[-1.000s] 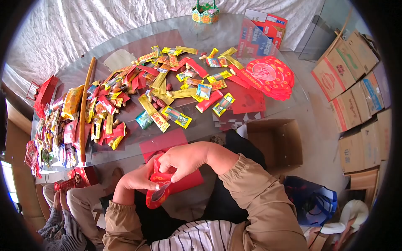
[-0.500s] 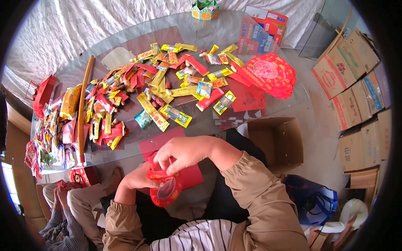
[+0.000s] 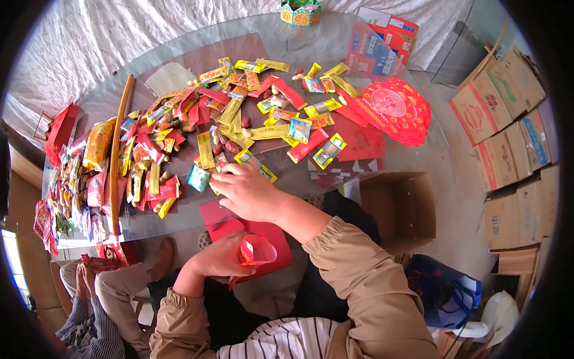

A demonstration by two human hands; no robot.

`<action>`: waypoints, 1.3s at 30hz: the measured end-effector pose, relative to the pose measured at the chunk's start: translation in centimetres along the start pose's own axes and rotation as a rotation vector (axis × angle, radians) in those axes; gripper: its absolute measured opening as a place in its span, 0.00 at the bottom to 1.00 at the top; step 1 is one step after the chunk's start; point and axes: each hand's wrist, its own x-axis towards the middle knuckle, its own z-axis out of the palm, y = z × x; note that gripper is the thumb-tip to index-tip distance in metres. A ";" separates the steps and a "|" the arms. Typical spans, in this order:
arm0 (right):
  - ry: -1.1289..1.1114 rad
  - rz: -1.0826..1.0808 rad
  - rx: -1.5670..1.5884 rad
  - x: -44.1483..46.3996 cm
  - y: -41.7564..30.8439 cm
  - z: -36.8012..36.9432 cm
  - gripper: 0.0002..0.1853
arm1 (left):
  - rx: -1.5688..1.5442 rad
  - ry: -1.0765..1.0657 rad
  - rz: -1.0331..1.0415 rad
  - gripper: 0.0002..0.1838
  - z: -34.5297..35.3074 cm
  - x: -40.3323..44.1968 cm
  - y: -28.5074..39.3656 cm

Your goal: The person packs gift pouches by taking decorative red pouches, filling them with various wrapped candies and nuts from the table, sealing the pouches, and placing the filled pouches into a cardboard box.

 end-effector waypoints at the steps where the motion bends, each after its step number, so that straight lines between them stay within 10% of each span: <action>1: 0.021 0.008 0.006 0.3 0.1 0.2 0.21 | 0.014 0.005 0.017 0.42 0.0 0.2 0.0; 14: 0.389 0.244 -0.098 1.4 6.3 -3.3 0.06 | 0.055 -0.021 0.121 0.41 -0.2 1.4 -0.1; 23: 0.252 0.392 -0.225 3.9 8.4 -1.5 0.05 | 0.063 -0.069 0.100 0.40 -0.4 3.0 0.6; 30: 0.521 0.751 1.109 5.9 7.3 -2.2 0.10 | 0.055 -0.048 0.115 0.41 -0.5 3.2 0.1; 35: 0.372 0.302 0.030 6.8 6.8 0.5 0.25 | 0.077 -0.035 0.092 0.41 0.0 3.1 -0.4; 39: 0.240 0.301 -0.159 7.1 5.4 1.1 0.23 | 0.102 -0.010 0.088 0.41 -0.3 2.7 -0.5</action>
